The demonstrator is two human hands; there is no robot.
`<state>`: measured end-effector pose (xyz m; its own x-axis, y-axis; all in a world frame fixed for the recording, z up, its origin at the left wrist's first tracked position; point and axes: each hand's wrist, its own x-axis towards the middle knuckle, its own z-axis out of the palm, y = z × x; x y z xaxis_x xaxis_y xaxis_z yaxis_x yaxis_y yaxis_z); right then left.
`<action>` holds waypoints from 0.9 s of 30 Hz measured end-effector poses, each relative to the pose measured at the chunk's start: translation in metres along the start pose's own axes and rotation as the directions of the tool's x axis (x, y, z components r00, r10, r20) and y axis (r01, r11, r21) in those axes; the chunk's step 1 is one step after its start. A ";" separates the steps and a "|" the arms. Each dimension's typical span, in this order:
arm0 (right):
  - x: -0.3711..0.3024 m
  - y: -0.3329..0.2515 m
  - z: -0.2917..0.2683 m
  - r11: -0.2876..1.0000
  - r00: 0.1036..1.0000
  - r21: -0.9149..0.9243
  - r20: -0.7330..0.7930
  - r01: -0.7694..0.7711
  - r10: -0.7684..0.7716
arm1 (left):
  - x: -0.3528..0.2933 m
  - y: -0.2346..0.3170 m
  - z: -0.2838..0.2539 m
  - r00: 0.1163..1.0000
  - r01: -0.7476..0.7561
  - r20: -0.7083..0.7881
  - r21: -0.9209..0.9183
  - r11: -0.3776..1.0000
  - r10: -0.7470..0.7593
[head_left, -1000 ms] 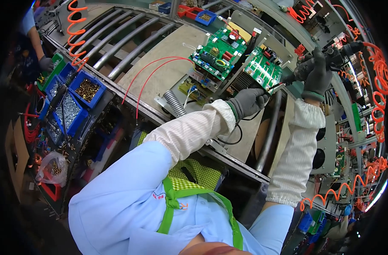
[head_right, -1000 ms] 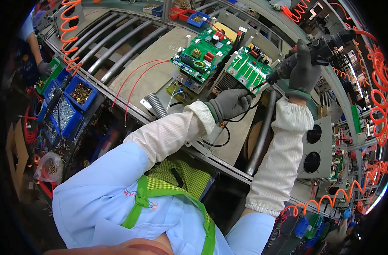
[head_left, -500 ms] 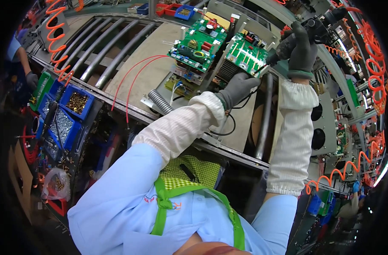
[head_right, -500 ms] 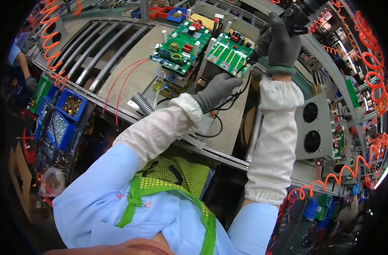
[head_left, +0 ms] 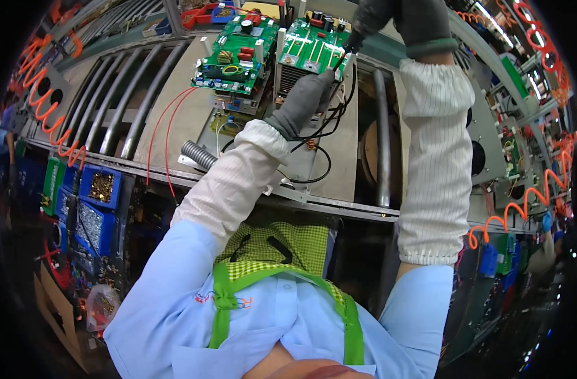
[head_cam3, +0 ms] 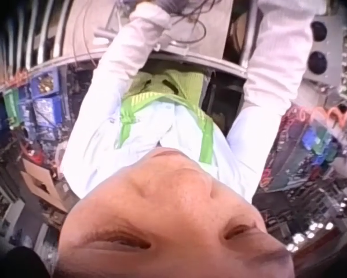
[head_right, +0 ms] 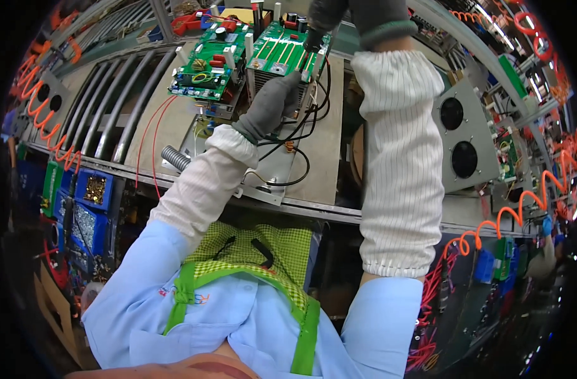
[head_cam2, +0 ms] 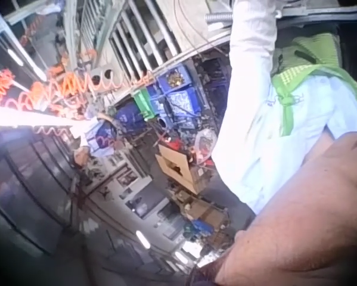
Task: Assembling and connecting wires to electronic circuit boards on a production line.
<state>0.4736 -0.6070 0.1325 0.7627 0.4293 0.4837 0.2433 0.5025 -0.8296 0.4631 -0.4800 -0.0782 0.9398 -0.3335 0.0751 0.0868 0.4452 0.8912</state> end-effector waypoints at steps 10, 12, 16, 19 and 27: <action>-0.003 -0.003 -0.007 0.966 0.965 0.131 0.108 0.224 -0.239 | -0.012 0.010 0.013 0.986 -0.091 -0.103 0.339 0.936 0.133; 0.000 0.000 -0.008 0.970 0.973 0.079 -0.007 0.232 -0.232 | -0.013 0.010 0.013 0.994 -0.054 -0.081 0.251 0.966 0.077; -0.009 -0.004 -0.013 0.981 0.957 -0.069 -0.219 0.181 -0.192 | -0.011 0.006 0.010 0.997 -0.066 -0.034 0.160 0.985 0.073; -0.006 -0.007 -0.008 0.984 0.988 0.137 -0.111 0.119 -0.104 | -0.010 0.004 0.010 0.996 -0.075 -0.039 0.132 0.988 0.081; -0.002 -0.004 0.011 0.970 0.988 0.243 -0.153 0.005 0.034 | -0.005 0.000 0.004 0.996 -0.064 -0.055 0.102 0.993 0.070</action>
<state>0.4639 -0.6017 0.1380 0.8534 0.3257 0.4070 0.0939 0.6719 -0.7347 0.4568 -0.4819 -0.0770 0.9602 -0.2555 0.1126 -0.0078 0.3786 0.9255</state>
